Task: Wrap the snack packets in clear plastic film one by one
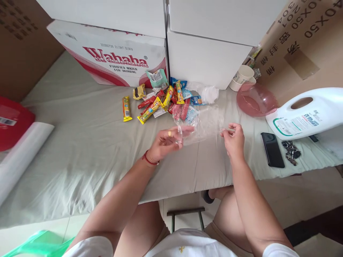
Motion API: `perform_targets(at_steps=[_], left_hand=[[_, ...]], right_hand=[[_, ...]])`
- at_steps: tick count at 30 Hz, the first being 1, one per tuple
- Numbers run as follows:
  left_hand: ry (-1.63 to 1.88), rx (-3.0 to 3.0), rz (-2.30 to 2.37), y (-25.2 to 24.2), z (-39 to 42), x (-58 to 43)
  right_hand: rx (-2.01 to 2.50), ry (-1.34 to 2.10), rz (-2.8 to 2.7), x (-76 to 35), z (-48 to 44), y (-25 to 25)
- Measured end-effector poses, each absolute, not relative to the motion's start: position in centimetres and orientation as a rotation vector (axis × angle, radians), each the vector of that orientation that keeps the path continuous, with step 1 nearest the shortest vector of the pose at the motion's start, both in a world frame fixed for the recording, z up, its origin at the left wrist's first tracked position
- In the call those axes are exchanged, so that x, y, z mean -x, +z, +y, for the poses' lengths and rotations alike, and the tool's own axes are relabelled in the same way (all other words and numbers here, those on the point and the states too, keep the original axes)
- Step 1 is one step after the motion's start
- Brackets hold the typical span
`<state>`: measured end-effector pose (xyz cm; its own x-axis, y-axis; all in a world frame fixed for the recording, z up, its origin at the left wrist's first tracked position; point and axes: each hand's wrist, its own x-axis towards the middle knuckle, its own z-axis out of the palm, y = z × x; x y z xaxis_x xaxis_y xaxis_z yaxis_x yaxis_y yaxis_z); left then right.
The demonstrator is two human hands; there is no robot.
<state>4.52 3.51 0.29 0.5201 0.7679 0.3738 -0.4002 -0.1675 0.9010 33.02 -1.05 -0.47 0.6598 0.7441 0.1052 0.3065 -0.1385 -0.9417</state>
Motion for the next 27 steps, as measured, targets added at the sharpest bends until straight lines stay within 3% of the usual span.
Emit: perform_targets(at_steps=[2,6,9,12,17,22,27], left_hand=[[1.005,-1.788,0.419,0.1,2.7,-5.2],[0.726,-2.516,0.498,-0.9,0.5,-7.7],[0.633,-2.707,0.567,-1.6,-1.1,-9.6],[0.639,-2.756,0.559,-1.9,-2.1,-10.5],[0.843,-2.571,0.521,-1.2,-2.3,-10.0],[1.278,-1.913,1.215,-1.4,-0.1,-9.9],[1.027,-1.418,1.304,-1.7,2.6,-10.7]], right_hand=[[1.752,0.379,-0.971,-32.2,-1.7,0.0],[1.663,0.88,-0.941,-30.3,-3.4,1.2],[1.645,1.034,-0.926,-29.4,-3.8,1.5],[1.68,0.934,-1.051,-28.9,-3.8,1.3],[1.771,0.68,-1.242,-29.0,-3.4,0.9],[1.553,0.665,-1.439,-28.7,-3.5,1.0],[1.384,0.914,-1.488,-27.6,-4.4,1.5]])
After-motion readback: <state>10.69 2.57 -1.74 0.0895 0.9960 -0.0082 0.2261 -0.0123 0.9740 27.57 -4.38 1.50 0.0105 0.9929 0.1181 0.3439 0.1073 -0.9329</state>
